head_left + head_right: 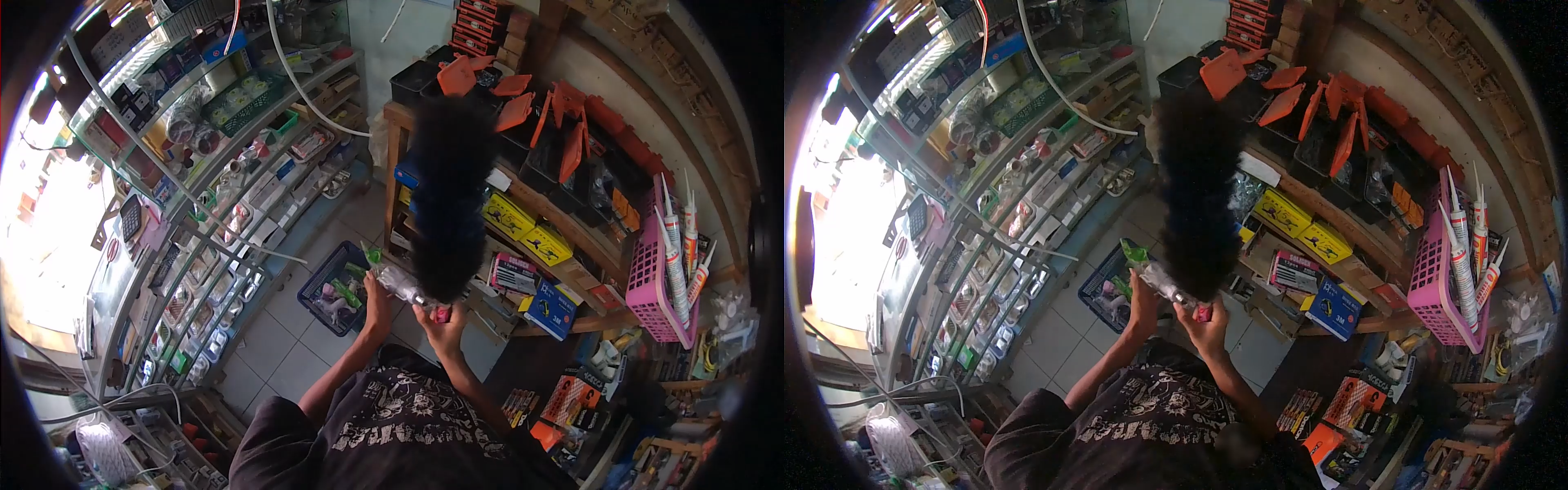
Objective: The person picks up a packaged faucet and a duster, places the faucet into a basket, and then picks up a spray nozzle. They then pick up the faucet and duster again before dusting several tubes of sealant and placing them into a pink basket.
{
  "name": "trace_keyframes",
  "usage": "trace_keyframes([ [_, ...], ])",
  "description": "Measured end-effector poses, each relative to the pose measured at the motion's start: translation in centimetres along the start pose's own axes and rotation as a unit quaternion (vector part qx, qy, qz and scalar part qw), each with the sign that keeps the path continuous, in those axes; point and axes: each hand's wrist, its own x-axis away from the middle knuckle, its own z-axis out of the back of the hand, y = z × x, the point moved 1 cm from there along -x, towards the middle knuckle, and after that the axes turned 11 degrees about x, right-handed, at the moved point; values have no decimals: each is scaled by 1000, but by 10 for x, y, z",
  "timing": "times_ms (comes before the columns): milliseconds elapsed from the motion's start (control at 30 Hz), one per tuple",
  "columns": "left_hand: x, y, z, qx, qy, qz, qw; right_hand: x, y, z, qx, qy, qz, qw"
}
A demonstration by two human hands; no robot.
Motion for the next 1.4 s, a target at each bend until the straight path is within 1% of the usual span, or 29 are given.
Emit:
trace_keyframes([
  [33, 12, 13, -19, 60, -76, 33, 995, 2, -1, 0, 71, -29, 33, 997],
  [100, 36, 40, -54, 120, -75, 39, 989, 6, 0, -3, 173, -59, 118, 976],
  [133, 41, 46, -61, 179, -75, 44, 980, 7, 2, -5, 173, -60, 119, 976],
  [167, 29, 32, -40, 154, -123, -28, 980, 9, 3, -8, 205, -67, 144, 966],
  [200, 22, 25, -25, 154, -122, -29, 980, 10, 1, -10, 236, -74, 168, 954],
  [300, 14, 21, 4, 348, -178, 164, 906, 13, -11, -16, 250, -117, 147, 950],
  [333, 12, 21, 7, 347, -178, 165, 906, 12, -18, -17, 258, -137, 153, 944],
  [367, 10, 21, 11, 214, -174, 71, 959, 11, -24, -17, 258, -136, 153, 944],
  [400, 9, 22, 12, 75, -164, -24, 983, 10, -30, -16, 237, -166, 137, 948],
  [433, 8, 24, 13, -67, -150, -120, 979, 10, -34, -17, 214, -196, 121, 949],
  [467, 7, 27, 14, -208, -131, -213, 946, 11, -38, -14, 213, -196, 122, 949],
  [533, 9, 45, 3, -342, -102, -301, 884, 14, -42, -3, 201, -219, 105, 949],
  [567, 5, 59, -3, -26, -129, -196, 972, 16, -45, 4, 200, -223, 107, 948],
  [600, 2, 71, -8, 294, -141, -69, 943, 19, -46, 12, 195, -220, 54, 954],
  [633, 0, 80, -2, 312, -138, -18, 940, 23, -46, 21, 191, -218, 2, 957],
  [667, -3, 88, 4, 329, -136, 33, 934, 25, -42, 30, 190, -225, 3, 956],
  [733, -6, 104, 0, 217, -40, -31, 975, 32, -32, 49, 126, -214, -112, 962],
  [833, -13, 122, -1, 150, -101, -89, 979, 40, -32, 71, 158, -221, -177, 946],
  [867, -16, 125, -5, 189, -85, -107, 972, 44, -33, 72, 157, -224, -176, 946],
  [933, -28, 130, -12, 227, -68, -123, 964, 51, -36, 72, 228, -250, -91, 936],
  [1000, -46, 127, -10, 288, -27, -116, 950, 57, -39, 71, 229, -273, -79, 931],
  [1033, -69, 120, 19, 275, -182, -107, 938, 57, -40, 71, 231, -304, -95, 919],
  [1067, -71, 123, 18, 320, -201, -48, 925, 59, -41, 72, 231, -333, -110, 907],
  [1100, -72, 125, 14, 331, -265, -46, 905, 59, -34, 72, 217, -293, -56, 929],
  [1133, -72, 127, 11, 340, -328, -44, 880, 57, -25, 75, 215, -289, -59, 931],
  [1200, -33, 146, -47, 271, -42, -82, 958, 45, -18, 80, 236, -258, -49, 935],
  [1267, -40, 144, -36, 238, -26, -72, 968, 42, -25, 77, 199, -233, -98, 947],
  [1333, -44, 144, -42, 299, -105, -70, 946, 40, -30, 77, 226, -270, -20, 936],
  [1400, -42, 145, -44, 310, -92, -57, 945, 43, -28, 81, 227, -268, -18, 936],
])
